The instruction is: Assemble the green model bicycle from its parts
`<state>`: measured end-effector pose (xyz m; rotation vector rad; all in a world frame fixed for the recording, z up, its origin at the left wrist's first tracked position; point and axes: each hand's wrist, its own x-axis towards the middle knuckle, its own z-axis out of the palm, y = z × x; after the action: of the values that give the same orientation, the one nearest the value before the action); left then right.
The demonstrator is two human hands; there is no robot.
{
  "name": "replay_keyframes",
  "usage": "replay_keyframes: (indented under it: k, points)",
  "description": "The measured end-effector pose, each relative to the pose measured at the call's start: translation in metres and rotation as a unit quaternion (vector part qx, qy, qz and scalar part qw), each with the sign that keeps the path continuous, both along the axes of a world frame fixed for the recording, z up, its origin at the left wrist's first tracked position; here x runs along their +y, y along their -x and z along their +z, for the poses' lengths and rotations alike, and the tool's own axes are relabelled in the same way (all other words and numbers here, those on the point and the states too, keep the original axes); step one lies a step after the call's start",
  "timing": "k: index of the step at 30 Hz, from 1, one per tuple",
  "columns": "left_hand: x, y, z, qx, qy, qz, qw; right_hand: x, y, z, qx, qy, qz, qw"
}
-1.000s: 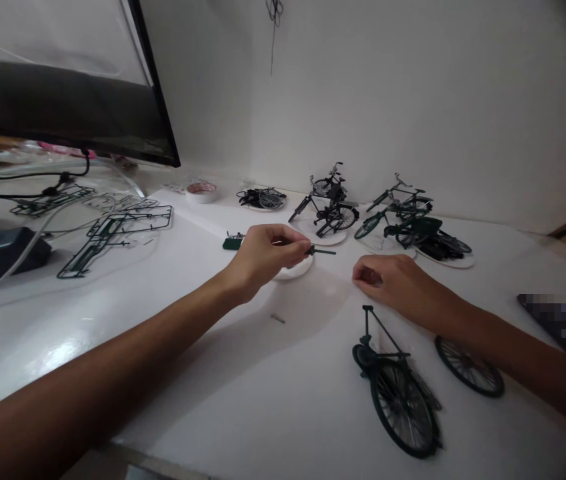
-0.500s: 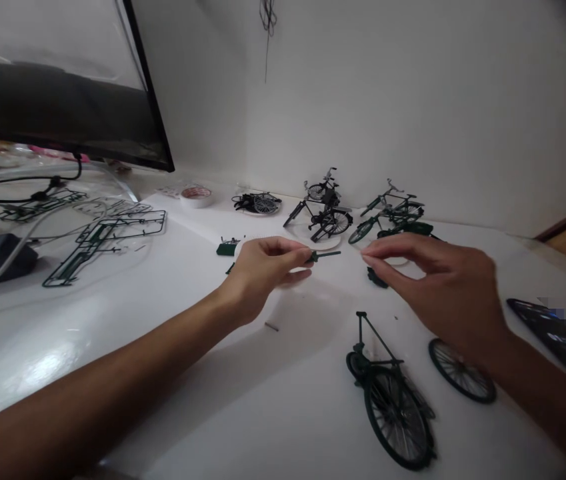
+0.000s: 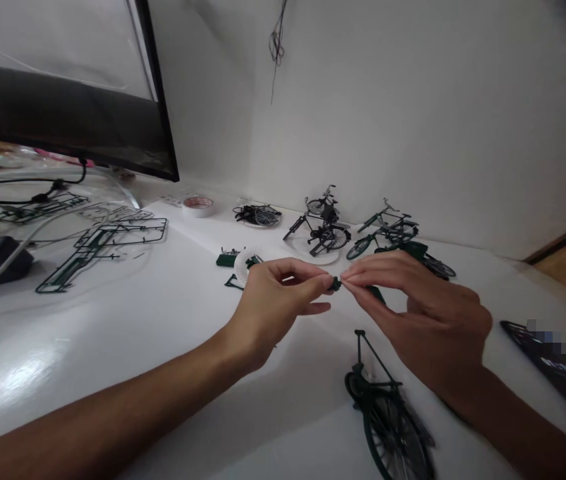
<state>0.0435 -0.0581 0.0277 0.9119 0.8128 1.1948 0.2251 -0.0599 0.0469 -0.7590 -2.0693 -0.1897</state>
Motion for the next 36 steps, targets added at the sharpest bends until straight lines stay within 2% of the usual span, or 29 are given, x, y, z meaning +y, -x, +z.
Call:
replay_keyframes:
  k: [8, 15, 23, 26, 31, 36]
  points:
    - [0.000, 0.001, 0.000, 0.023, -0.023, 0.017, 0.999, 0.000, 0.000, -0.001, 0.009, 0.018, 0.034, 0.999]
    - [-0.001, 0.001, 0.000, 0.026, -0.041, 0.019, 0.999, -0.002, 0.001, 0.001, 0.002, 0.010, 0.032, 0.999]
    - [0.000, 0.001, -0.002, 0.025, -0.046, 0.009, 0.999, -0.007, -0.001, 0.000, -0.016, 0.000, -0.044, 0.999]
    - [-0.001, 0.002, -0.001, 0.037, -0.058, 0.001, 0.998, -0.007, -0.001, 0.004, -0.020, 0.015, -0.060, 0.998]
    - [0.000, 0.002, -0.002, 0.066, -0.093, -0.002, 0.993, -0.007, -0.003, 0.009, -0.045, 0.033, -0.047, 0.997]
    - [0.001, 0.003, -0.004, 0.089, -0.102, -0.007, 0.991, -0.005, -0.006, 0.008, -0.022, 0.121, -0.085, 0.989]
